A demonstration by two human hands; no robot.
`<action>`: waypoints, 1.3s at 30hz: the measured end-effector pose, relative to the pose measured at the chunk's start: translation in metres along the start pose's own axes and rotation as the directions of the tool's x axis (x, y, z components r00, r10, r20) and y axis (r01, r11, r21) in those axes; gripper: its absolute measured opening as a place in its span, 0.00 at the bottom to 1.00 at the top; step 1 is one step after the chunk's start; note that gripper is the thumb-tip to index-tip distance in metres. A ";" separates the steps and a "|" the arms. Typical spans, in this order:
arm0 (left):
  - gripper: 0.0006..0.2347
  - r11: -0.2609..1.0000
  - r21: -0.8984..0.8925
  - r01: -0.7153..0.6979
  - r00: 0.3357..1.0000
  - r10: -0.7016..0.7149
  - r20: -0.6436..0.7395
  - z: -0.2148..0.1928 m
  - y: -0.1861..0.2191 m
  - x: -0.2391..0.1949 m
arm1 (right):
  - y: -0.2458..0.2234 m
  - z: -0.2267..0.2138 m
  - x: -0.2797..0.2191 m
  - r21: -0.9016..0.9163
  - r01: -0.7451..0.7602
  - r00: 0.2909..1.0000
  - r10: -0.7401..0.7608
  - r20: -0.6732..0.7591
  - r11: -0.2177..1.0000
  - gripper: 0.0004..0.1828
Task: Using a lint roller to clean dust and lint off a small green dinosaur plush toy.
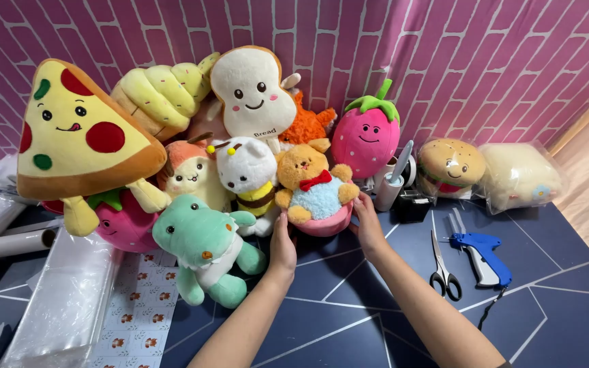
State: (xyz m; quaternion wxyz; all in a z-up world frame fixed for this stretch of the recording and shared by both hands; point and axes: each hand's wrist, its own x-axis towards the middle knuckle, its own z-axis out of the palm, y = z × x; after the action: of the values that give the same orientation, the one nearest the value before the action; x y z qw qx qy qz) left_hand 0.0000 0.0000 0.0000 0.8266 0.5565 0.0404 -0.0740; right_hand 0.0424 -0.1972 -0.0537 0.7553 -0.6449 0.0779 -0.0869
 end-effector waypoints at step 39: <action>0.44 0.805 0.454 -0.381 0.925 0.337 0.177 -0.203 -0.019 -0.061 | 0.005 0.118 -0.091 -0.355 0.433 0.756 -0.120 0.643 0.828 0.28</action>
State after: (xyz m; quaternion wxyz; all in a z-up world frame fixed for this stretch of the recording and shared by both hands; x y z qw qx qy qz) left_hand -0.0605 0.1857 -0.0847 0.6621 0.7377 -0.1215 0.0517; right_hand -0.0185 -0.0622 -0.0398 0.5322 -0.8104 -0.2435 0.0277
